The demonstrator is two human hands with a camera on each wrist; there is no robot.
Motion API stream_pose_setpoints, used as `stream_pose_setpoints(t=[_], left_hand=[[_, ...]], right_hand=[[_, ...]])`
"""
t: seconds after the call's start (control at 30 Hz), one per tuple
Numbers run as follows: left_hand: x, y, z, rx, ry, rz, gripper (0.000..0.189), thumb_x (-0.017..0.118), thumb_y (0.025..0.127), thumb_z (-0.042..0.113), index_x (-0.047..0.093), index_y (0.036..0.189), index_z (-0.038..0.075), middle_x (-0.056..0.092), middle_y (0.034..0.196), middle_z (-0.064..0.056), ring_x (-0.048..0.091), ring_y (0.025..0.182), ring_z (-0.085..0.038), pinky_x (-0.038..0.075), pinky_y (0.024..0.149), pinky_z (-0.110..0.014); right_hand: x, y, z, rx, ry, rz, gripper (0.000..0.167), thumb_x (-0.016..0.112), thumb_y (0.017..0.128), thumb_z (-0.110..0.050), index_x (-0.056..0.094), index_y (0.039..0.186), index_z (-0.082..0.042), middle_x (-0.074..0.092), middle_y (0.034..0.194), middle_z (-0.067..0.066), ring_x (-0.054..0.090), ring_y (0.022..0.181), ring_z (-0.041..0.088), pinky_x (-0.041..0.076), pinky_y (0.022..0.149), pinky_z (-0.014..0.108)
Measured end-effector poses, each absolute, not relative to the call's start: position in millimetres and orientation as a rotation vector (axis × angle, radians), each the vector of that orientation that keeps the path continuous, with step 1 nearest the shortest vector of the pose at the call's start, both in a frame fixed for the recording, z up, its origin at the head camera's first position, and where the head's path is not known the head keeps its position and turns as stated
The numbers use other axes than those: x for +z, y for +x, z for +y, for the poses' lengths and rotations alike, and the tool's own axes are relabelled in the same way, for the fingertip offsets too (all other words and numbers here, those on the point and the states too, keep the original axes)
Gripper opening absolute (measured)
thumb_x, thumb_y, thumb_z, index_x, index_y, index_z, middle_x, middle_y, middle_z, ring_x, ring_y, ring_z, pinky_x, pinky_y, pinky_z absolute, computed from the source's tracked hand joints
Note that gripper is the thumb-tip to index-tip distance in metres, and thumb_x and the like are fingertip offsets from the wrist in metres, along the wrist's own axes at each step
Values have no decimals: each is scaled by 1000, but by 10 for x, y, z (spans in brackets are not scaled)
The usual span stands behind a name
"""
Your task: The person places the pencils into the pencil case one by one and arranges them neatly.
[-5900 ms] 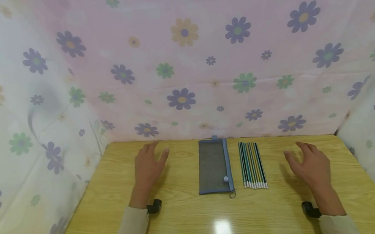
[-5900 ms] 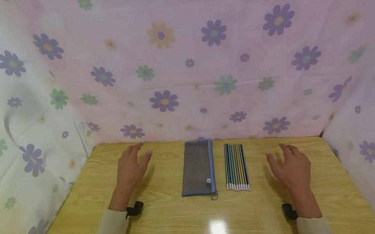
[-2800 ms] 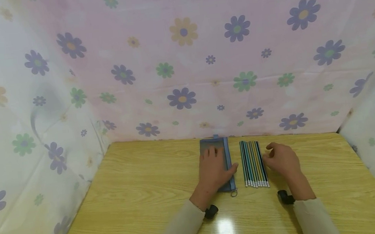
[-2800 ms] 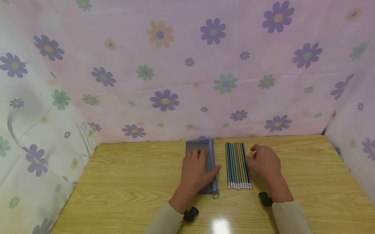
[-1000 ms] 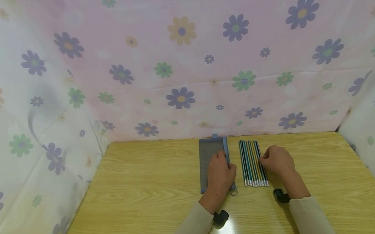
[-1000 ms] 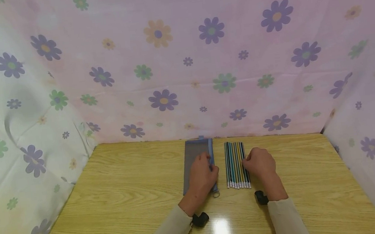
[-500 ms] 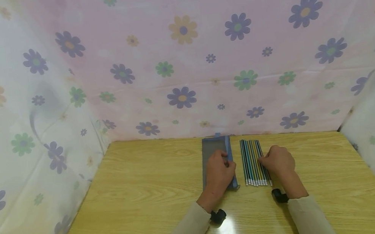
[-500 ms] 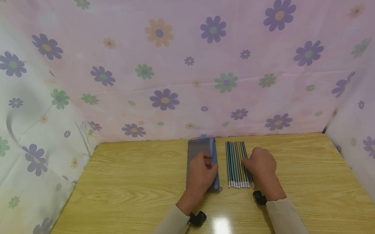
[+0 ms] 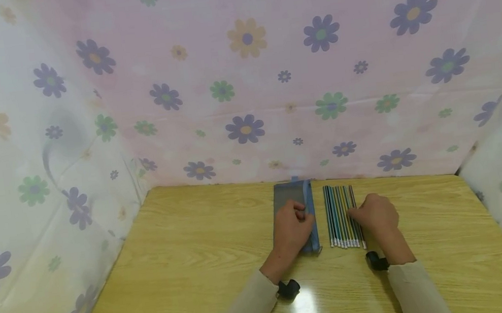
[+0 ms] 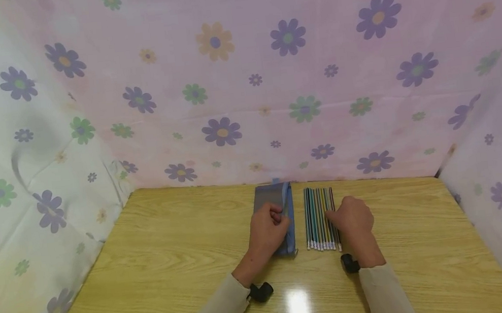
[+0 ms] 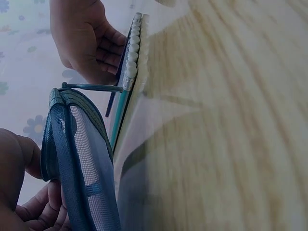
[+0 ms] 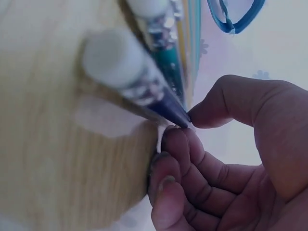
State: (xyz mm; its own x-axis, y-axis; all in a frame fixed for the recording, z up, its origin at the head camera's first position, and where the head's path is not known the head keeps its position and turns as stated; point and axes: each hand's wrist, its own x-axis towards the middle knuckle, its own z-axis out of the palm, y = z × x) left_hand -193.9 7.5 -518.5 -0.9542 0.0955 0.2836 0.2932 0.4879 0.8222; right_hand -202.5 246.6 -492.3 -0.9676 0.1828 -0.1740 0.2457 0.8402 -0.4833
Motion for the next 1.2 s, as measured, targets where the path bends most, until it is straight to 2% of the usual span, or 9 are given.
stream_pose_setpoints(t=[0.2, 0.27, 0.4, 0.5, 0.6, 0.73, 0.83, 1.2], left_hand=[[-5136, -1945, 61, -1524, -343, -2510, 17, 66, 94, 8, 69, 110, 3, 69, 81, 0, 61, 66, -3, 51, 61, -23], [-5127, -1945, 56, -1539, -347, -2503, 16, 65, 95, 8, 69, 109, 3, 69, 81, -1, 61, 65, -3, 50, 60, -23], [-5127, -1950, 48, -1552, -337, -2488, 15, 66, 94, 7, 69, 108, 2, 69, 82, -1, 61, 66, -3, 51, 59, -23], [-5140, -1955, 42, -1551, -331, -2478, 13, 67, 94, 8, 69, 106, 3, 69, 83, -1, 62, 66, -3, 52, 60, -22], [-5153, -1957, 34, -1547, -328, -2470, 10, 68, 93, 9, 68, 103, 6, 70, 84, -1, 62, 66, -3, 52, 60, -22], [-5158, -1960, 25, -1547, -333, -2453, 8, 68, 94, 10, 68, 101, 8, 71, 83, -2, 63, 66, -3, 54, 60, -23], [-5161, -1961, 24, -1547, -339, -2444, 7, 68, 94, 10, 68, 100, 9, 71, 84, -2, 63, 66, -3, 54, 61, -23], [-5178, -1970, 19, -1563, -346, -2441, 5, 69, 95, 11, 66, 99, 11, 70, 84, -1, 63, 67, -3, 53, 61, -22]], right_hand=[[-4849, -2021, 2478, -837, 318, 2888, 46, 71, 94, -38, 56, 57, -14, 48, 54, -2, 44, 49, 16, 34, 42, 30], [-4827, -2028, 2466, -856, 293, 2888, 46, 71, 94, -38, 59, 57, -13, 48, 53, -3, 43, 48, 15, 33, 42, 29], [-4795, -2023, 2426, -898, 230, 2887, 41, 74, 94, -36, 74, 67, -6, 64, 58, 3, 53, 50, 18, 39, 43, 31], [-4791, -2020, 2393, -917, 203, 2898, 36, 76, 93, -34, 79, 75, -3, 71, 67, 6, 59, 56, 20, 44, 46, 33], [-4789, -2025, 2353, -931, 183, 2910, 38, 76, 93, -33, 74, 68, -5, 67, 64, 5, 56, 55, 19, 42, 47, 33], [-4779, -2034, 2284, -971, 167, 2899, 47, 75, 93, -33, 57, 55, -13, 48, 52, -2, 42, 48, 15, 34, 46, 30], [-4780, -2041, 2240, -996, 161, 2889, 50, 74, 94, -32, 50, 53, -17, 40, 50, -5, 37, 46, 13, 33, 46, 30], [-4738, -2076, 2085, -1052, 113, 2893, 45, 75, 91, -28, 54, 54, -15, 44, 51, -6, 39, 49, 13, 35, 50, 31]])
